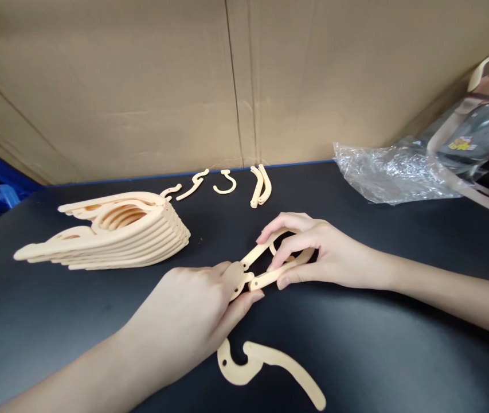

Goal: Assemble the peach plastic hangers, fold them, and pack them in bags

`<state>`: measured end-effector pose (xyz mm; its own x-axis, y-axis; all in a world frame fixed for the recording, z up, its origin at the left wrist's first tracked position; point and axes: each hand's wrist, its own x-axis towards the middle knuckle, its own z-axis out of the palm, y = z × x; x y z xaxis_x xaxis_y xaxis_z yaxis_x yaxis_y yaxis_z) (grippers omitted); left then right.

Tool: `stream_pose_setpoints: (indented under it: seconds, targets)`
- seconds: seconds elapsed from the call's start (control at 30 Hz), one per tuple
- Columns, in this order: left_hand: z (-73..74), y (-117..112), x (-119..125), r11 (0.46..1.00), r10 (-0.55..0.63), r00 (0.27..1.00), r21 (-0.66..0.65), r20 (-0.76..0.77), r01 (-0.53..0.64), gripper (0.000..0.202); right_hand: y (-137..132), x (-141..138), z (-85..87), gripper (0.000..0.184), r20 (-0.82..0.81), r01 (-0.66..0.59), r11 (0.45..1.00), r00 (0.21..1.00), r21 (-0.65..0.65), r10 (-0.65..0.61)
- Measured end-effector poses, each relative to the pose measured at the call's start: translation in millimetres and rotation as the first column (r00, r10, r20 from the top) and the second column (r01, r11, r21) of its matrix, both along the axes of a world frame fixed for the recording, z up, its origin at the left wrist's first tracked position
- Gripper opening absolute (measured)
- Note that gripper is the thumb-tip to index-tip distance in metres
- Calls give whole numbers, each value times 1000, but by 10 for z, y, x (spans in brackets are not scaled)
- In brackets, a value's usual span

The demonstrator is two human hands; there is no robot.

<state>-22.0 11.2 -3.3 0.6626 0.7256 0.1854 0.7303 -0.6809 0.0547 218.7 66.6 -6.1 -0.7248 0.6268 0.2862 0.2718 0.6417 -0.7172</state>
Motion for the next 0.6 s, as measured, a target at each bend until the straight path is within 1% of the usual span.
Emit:
stream_pose_setpoints:
  seconds: [0.07, 0.17, 0.27, 0.4, 0.47, 0.6]
  targets:
    - [11, 11, 6, 1000, -13, 1000, -23, 4, 13, 26, -8, -2, 7, 17, -6, 3, 1000, 1000, -9, -3]
    - [59, 31, 29, 999, -42, 999, -12, -34, 41, 30, -15, -6, 7, 15, -12, 9, 1000, 1000, 14, -8]
    - [100, 34, 56, 996, -54, 994, 61, -92, 60, 38, -10, -6, -1, 13, -9, 6, 999, 1000, 52, -5]
    - [108, 20, 78, 973, -72, 987, 209, -145, 102, 46, 5, -3, -11, 13, -8, -12, 997, 1000, 70, 13]
    - [105, 15, 81, 957, -78, 983, 263, -166, 120, 47, 10, -3, -14, 13, -9, -25, 997, 1000, 67, 25]
    - [107, 5, 78, 934, -82, 974, 325, -213, 150, 44, 7, -8, -10, 13, -3, -32, 999, 999, 40, 32]
